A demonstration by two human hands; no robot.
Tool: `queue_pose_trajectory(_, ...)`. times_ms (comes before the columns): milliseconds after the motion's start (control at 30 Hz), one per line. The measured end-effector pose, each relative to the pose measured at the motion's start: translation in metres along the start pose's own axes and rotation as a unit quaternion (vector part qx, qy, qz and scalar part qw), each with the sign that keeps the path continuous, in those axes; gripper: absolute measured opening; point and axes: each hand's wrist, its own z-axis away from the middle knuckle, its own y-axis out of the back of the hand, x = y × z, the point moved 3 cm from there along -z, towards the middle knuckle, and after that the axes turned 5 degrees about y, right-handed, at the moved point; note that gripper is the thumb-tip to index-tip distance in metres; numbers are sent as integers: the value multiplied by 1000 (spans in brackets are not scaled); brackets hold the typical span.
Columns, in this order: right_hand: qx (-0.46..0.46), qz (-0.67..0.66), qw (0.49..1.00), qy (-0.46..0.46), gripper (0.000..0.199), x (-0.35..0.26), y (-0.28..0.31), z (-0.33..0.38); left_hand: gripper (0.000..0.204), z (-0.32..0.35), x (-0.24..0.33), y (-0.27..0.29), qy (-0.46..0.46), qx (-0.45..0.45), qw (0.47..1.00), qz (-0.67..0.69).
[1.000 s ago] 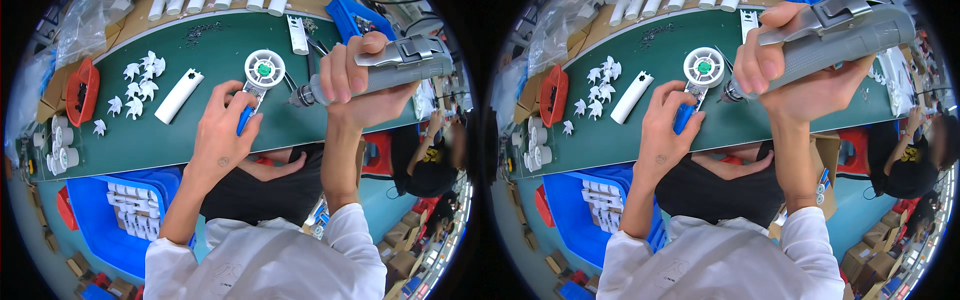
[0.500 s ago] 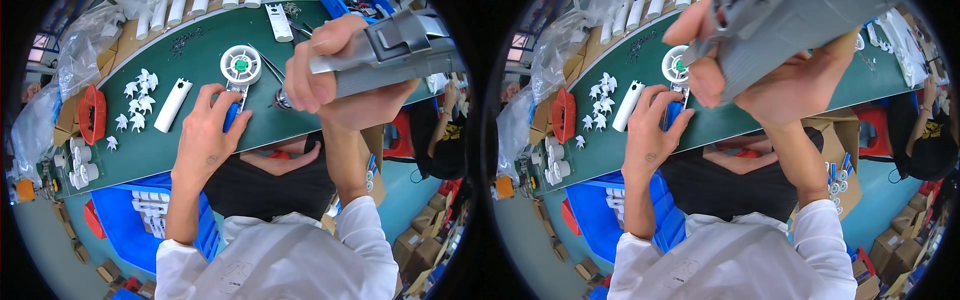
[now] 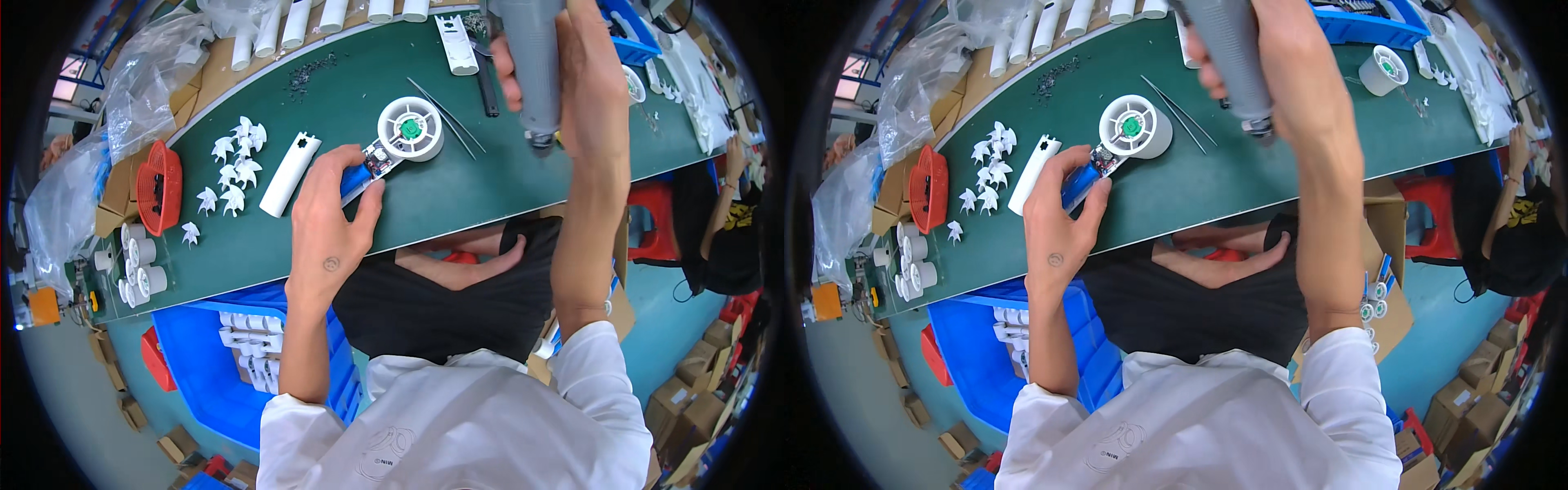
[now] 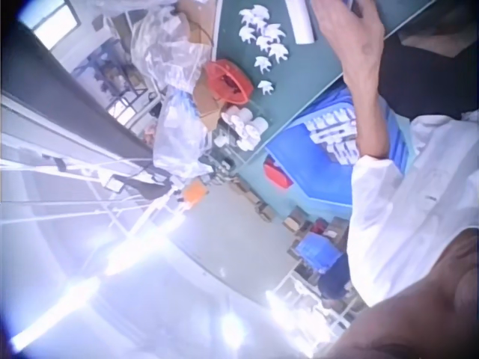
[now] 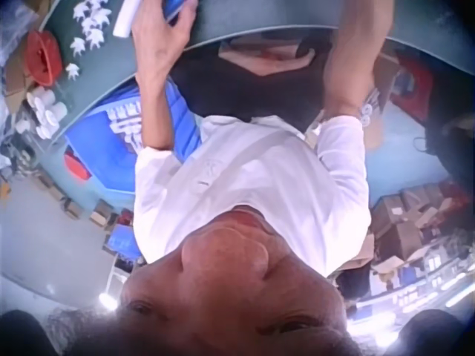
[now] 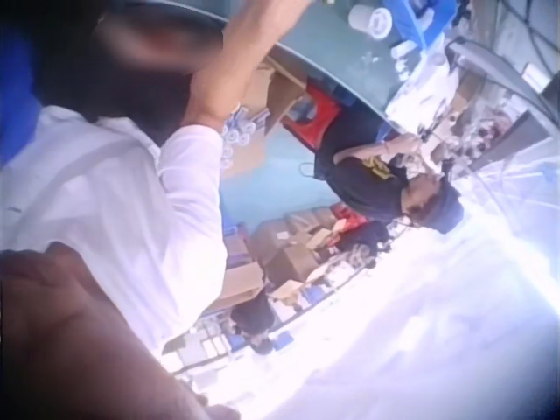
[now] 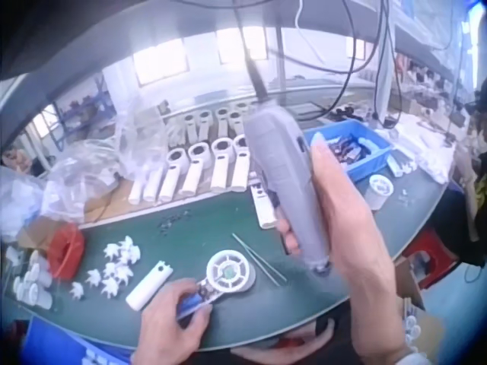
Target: Manually assemble various components of a small portable fan including the motor, blades, and housing.
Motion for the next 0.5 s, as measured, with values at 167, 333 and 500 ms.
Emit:
queue_pose_trajectory(167, 231, 643, 649, -334, 55, -39, 7, 22, 31, -2, -1, 1, -27, 19, 999, 1)
queue_pose_trajectory(333, 190, 801, 470, -319, 63, -77, 51, 48, 36, 1, -7, -2, -5, 1, 1000, -1)
queue_pose_trajectory(500, 170, 845, 418, -288, 60, -80, 55, 60, 43, 6, -12, -8, -23, 45, 999, 20)
